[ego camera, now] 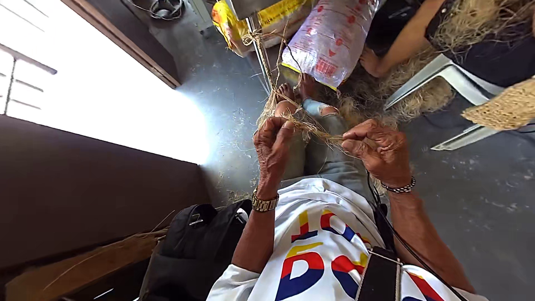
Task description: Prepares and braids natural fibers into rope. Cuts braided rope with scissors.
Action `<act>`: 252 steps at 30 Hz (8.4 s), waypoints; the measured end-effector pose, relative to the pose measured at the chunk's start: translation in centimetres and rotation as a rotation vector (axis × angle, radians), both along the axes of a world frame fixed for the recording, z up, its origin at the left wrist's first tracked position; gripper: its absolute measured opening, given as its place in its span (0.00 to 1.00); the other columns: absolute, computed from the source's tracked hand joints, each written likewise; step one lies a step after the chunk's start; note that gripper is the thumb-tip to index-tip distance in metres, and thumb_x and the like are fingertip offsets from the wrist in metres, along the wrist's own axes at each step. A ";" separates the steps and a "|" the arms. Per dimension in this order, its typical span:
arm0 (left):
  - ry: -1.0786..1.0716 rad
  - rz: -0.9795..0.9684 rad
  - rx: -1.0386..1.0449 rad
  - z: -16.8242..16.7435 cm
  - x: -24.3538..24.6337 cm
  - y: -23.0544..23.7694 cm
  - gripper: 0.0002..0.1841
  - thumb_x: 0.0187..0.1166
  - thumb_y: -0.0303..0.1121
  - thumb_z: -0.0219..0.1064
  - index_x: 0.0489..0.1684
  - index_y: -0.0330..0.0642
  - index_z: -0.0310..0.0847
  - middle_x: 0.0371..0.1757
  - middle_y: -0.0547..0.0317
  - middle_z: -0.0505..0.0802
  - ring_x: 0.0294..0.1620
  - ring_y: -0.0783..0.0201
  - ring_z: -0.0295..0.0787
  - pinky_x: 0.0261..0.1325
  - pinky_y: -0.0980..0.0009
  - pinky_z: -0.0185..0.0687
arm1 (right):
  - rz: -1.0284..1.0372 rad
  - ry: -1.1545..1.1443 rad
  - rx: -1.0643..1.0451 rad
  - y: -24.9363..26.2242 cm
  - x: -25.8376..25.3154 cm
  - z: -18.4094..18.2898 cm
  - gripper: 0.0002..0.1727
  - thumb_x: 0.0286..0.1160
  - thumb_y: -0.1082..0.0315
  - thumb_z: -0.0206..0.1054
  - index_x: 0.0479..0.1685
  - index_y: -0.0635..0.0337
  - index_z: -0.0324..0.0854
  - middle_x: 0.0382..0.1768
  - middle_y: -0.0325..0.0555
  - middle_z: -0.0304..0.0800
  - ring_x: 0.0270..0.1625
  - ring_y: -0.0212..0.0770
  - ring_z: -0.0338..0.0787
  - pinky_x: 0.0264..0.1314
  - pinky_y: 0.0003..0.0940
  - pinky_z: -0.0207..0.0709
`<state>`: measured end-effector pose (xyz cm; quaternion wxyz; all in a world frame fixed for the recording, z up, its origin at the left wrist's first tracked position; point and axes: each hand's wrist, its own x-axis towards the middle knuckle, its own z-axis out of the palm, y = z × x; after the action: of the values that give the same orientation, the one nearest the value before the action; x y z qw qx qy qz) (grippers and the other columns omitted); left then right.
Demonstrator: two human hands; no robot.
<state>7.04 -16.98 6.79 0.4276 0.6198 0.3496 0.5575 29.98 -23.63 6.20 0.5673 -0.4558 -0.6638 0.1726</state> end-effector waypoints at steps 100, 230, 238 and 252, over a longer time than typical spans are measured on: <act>-0.164 -0.201 -0.600 -2.8 4.5 -1.8 0.05 0.86 0.27 0.61 0.38 0.42 0.80 0.28 0.62 0.87 0.24 0.70 0.86 0.30 0.75 0.87 | -0.066 -0.162 -0.087 0.6 0.7 -1.6 0.09 0.71 0.75 0.70 0.48 0.65 0.87 0.40 0.47 0.91 0.39 0.32 0.90 0.46 0.25 0.86; 0.094 -0.129 0.152 -6.0 5.6 -1.8 0.04 0.83 0.23 0.61 0.43 0.36 0.82 0.43 0.60 0.88 0.45 0.71 0.85 0.52 0.74 0.83 | 0.087 0.509 -0.523 0.6 -1.3 -2.2 0.30 0.51 0.85 0.57 0.62 0.59 0.72 0.36 0.46 0.85 0.27 0.34 0.83 0.22 0.24 0.75; -0.272 -0.337 -0.193 -6.2 5.2 -1.3 0.04 0.85 0.33 0.64 0.46 0.49 0.85 0.47 0.67 0.91 0.51 0.71 0.87 0.59 0.69 0.83 | 0.174 0.572 -0.598 0.6 -0.8 -2.0 0.29 0.50 0.84 0.59 0.60 0.58 0.74 0.37 0.45 0.84 0.29 0.34 0.83 0.24 0.25 0.75; -0.067 -0.421 -0.175 -6.3 4.7 -1.0 0.11 0.73 0.26 0.66 0.52 0.40 0.82 0.39 0.61 0.91 0.39 0.68 0.89 0.47 0.67 0.88 | 0.128 0.662 -0.441 1.4 -1.1 -2.9 0.14 0.72 0.77 0.66 0.55 0.57 0.79 0.35 0.40 0.84 0.33 0.32 0.84 0.37 0.29 0.83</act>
<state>11.74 -17.99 0.46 0.5980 0.6208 0.2451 0.4437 28.89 -22.23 3.28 0.6271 -0.4440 -0.4193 0.4836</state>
